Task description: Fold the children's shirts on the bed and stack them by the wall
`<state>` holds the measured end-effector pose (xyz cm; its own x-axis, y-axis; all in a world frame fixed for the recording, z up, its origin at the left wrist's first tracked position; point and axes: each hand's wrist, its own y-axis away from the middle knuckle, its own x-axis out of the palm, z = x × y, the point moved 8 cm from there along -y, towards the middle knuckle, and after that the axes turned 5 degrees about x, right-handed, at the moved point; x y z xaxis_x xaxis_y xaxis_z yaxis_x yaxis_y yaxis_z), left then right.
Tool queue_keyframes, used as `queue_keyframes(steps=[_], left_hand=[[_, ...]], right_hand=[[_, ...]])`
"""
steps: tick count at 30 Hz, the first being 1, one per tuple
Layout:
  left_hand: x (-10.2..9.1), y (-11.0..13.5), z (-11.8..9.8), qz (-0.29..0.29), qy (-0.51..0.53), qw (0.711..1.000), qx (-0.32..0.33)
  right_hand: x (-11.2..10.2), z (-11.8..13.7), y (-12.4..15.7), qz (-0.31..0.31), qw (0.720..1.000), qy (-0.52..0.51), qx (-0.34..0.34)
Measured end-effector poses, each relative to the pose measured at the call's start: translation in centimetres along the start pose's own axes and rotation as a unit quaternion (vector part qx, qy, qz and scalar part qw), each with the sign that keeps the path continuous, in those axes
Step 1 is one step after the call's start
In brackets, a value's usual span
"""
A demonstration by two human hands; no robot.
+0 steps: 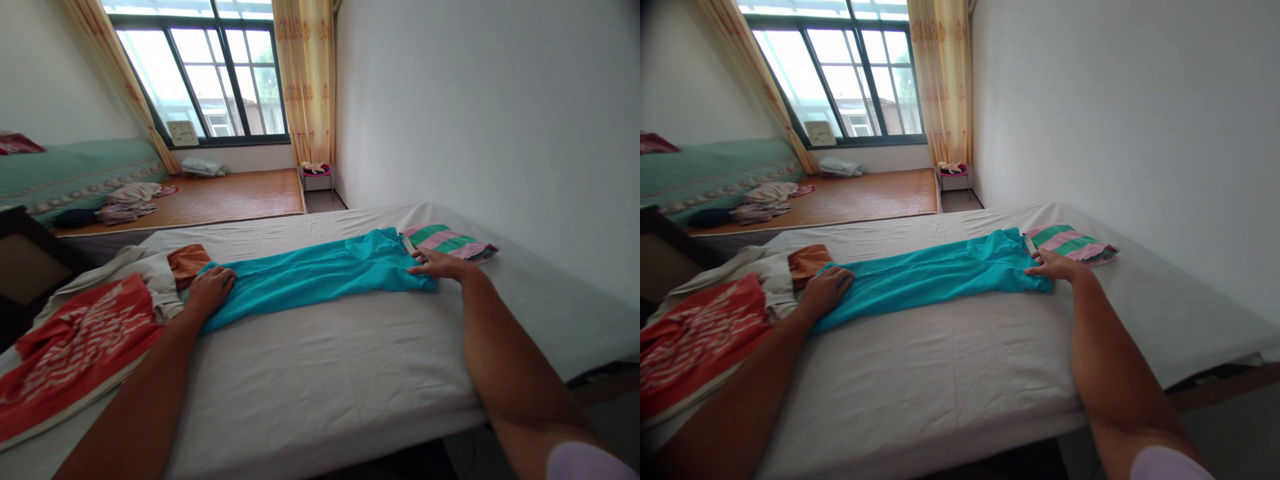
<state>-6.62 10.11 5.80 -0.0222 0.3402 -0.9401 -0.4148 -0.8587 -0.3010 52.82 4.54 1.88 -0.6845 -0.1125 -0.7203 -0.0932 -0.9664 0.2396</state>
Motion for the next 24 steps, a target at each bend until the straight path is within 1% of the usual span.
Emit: queue_keyframes(steps=[2,3,5,7,9,11,13,16,19,21,24], left_hand=[[-0.1,0.1,0.1,-0.009,0.002,1.0,-0.011],[-0.1,0.2,0.3,-0.013,0.001,1.0,-0.019],[-0.2,0.3,0.7,-0.018,-0.013,0.999,-0.039],[-0.2,0.4,1.0,-0.013,-0.03,0.998,-0.055],[0.0,0.4,1.2,-0.002,-0.038,0.998,-0.056],[0.3,0.5,1.2,0.005,-0.039,0.998,-0.052],[0.7,0.5,1.4,0.008,-0.036,0.998,-0.052],[1.1,0.8,2.0,0.003,-0.012,0.998,-0.064],[1.5,1.1,3.1,-0.009,0.055,0.995,-0.085],[1.9,1.2,4.1,-0.011,0.108,0.989,-0.104],[2.1,1.3,5.3,-0.013,0.171,0.978,-0.121]], right_hand=[[0.0,0.5,0.9,0.038,0.999,-0.03,-0.024],[-0.2,0.9,1.2,0.037,0.997,-0.044,-0.046],[-1.2,1.6,1.6,0.0,0.993,-0.066,-0.095],[-2.4,1.5,1.4,-0.061,0.989,-0.07,-0.119],[-2.9,0.6,0.9,-0.098,0.989,-0.044,-0.105],[-2.9,-0.4,0.2,-0.112,0.991,0.007,-0.075],[-3.1,-0.7,-0.2,-0.142,0.986,0.065,-0.05],[-3.9,0.4,0.2,-0.236,0.962,0.127,-0.043],[-3.7,2.6,1.0,-0.3,0.938,0.158,-0.077],[-3.1,3.6,1.1,-0.313,0.929,0.173,-0.098],[-2.0,3.8,0.6,-0.299,0.931,0.184,-0.098]])
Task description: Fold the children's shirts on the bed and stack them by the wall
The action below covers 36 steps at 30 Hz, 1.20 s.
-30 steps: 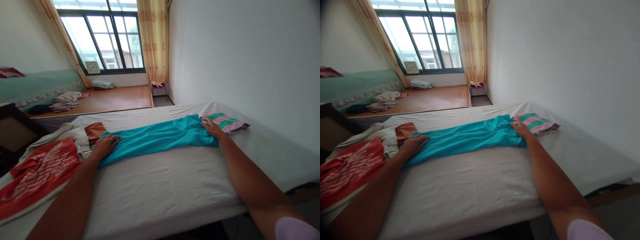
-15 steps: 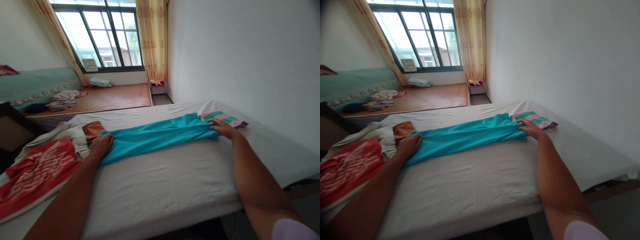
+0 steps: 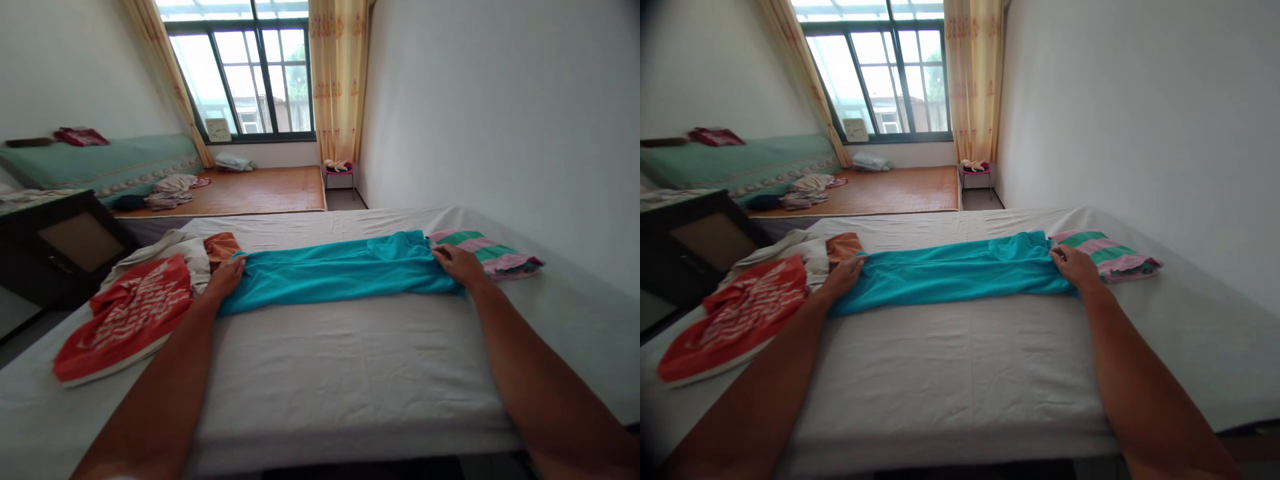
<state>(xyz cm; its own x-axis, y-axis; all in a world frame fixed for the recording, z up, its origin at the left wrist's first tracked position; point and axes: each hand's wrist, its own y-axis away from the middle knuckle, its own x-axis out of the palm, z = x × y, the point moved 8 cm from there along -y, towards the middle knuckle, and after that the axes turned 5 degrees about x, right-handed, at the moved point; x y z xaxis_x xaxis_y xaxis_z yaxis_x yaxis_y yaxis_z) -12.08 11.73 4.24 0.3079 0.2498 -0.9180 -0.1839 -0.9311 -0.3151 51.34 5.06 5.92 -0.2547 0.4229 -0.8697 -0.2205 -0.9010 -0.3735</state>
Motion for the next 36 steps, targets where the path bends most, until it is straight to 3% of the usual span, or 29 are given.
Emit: queue_keyframes(steps=[6,11,15,19,26,29,32,34,36], left_hand=[[-1.2,0.4,2.5,0.004,0.106,0.993,-0.061],[-2.1,1.3,3.2,-0.008,0.162,0.98,-0.116],[-1.8,1.2,1.9,0.028,0.149,0.984,-0.09],[-1.2,1.0,1.1,0.047,0.151,0.986,-0.06],[-0.9,0.1,-0.7,-0.004,0.079,0.997,0.01],[0.0,-0.1,-1.7,0.047,0.042,0.997,0.054],[0.2,-0.1,-1.6,0.074,0.008,0.996,0.053],[-0.4,0.0,-1.5,0.045,-0.002,0.998,0.046],[-1.0,0.2,-1.5,0.013,-0.003,0.999,0.038]], right_hand=[[2.8,-1.3,-0.2,0.05,0.998,-0.024,0.033],[4.3,-1.8,-0.4,0.067,0.997,-0.025,-0.003],[4.8,-1.9,-0.6,0.068,0.997,-0.009,-0.022],[4.5,-1.8,-0.8,0.048,0.999,0.015,0.005],[2.9,0.7,-0.2,0.009,0.999,0.038,0.007],[2.0,1.8,0.0,-0.016,0.998,0.064,0.024],[1.4,3.6,-0.4,-0.046,0.996,0.078,0.006],[1.9,4.9,-1.3,-0.034,0.996,0.08,-0.006],[3.3,5.3,-2.6,0.018,0.996,0.091,0.011]])
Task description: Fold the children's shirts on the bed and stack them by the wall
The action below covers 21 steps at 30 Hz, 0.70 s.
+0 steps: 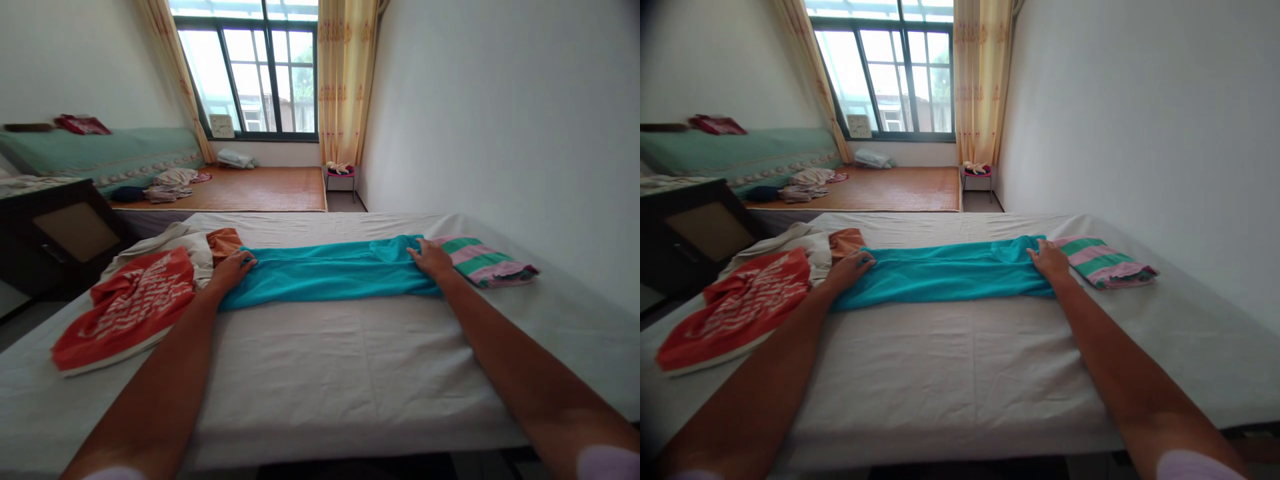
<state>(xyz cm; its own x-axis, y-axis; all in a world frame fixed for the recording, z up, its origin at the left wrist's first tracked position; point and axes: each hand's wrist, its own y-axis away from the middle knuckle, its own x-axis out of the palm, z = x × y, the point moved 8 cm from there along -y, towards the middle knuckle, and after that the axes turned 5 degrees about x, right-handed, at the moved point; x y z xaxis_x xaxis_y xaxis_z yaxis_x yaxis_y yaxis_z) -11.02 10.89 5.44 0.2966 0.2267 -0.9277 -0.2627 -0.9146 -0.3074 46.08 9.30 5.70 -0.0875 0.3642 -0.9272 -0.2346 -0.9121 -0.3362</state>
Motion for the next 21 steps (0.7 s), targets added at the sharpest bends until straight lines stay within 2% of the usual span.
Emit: queue_keyframes(steps=[4,6,8,10,13,16,17,19,21], left_hand=[[-0.6,0.5,0.2,-0.012,0.009,0.999,-0.041],[-0.7,0.5,-0.3,0.0,0.049,0.999,-0.017],[-0.6,0.5,-0.7,0.024,0.092,0.995,0.015],[-0.8,0.5,-0.4,0.033,0.108,0.993,0.023],[-1.4,0.5,1.0,-0.004,0.101,0.995,-0.005],[-1.4,0.7,1.5,-0.002,0.048,0.998,-0.03],[-1.6,0.7,1.1,-0.007,0.014,0.999,-0.032],[-2.4,0.7,-0.9,-0.054,-0.05,0.997,-0.024],[-2.8,0.6,-4.7,-0.111,-0.072,0.991,0.007]], right_hand=[[3.0,0.1,-2.6,0.107,0.994,0.008,0.034],[3.5,0.2,-3.7,0.127,0.991,-0.042,0.019],[2.9,0.3,-4.8,0.103,0.988,-0.113,0.01],[1.1,0.3,-5.6,0.031,0.984,-0.177,0.01],[-1.0,0.3,-5.7,-0.068,0.973,-0.221,0.013],[-0.7,0.9,-5.0,-0.061,0.981,-0.183,0.032],[-0.4,1.2,-4.6,-0.052,0.985,-0.16,0.041],[-0.2,2.7,-3.4,-0.053,0.99,-0.121,0.039],[-0.5,5.9,-1.6,-0.065,0.992,-0.108,-0.026]])
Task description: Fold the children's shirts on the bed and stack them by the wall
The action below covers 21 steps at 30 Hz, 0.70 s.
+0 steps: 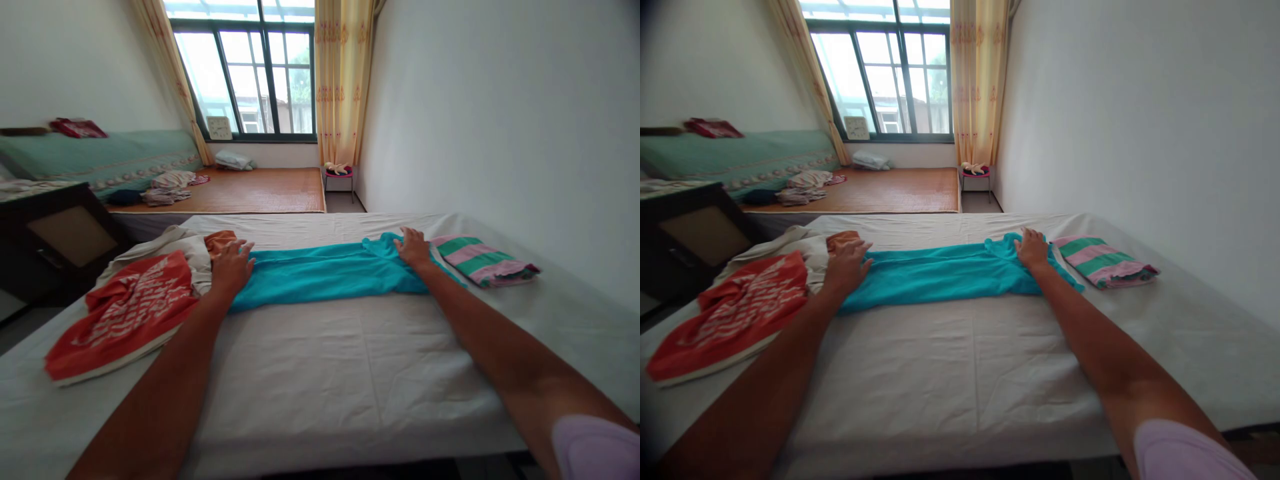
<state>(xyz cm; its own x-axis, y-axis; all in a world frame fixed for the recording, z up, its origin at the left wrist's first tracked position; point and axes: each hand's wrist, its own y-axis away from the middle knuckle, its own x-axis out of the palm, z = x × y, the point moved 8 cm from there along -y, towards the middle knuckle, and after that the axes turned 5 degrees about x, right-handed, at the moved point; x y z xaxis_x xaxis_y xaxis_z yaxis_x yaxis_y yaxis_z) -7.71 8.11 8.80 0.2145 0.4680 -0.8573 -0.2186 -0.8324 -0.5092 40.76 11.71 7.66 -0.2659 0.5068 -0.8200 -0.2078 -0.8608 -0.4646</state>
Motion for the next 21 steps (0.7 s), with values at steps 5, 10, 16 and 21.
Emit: queue_keyframes(steps=[5,10,16,21], left_hand=[[4.6,1.2,-12.2,0.112,0.1,0.975,0.161],[8.4,2.9,-12.2,0.215,0.094,0.966,0.108],[7.4,2.2,-4.6,0.252,0.002,0.968,-0.02],[6.9,2.0,-0.9,0.258,-0.04,0.961,-0.092]], right_hand=[[3.0,10.4,7.3,0.149,0.951,-0.018,-0.27],[4.5,8.7,10.3,0.212,0.945,0.018,-0.249],[3.9,-0.2,7.6,0.223,0.96,0.086,-0.145],[4.1,-6.3,5.5,0.224,0.966,0.122,-0.046]])
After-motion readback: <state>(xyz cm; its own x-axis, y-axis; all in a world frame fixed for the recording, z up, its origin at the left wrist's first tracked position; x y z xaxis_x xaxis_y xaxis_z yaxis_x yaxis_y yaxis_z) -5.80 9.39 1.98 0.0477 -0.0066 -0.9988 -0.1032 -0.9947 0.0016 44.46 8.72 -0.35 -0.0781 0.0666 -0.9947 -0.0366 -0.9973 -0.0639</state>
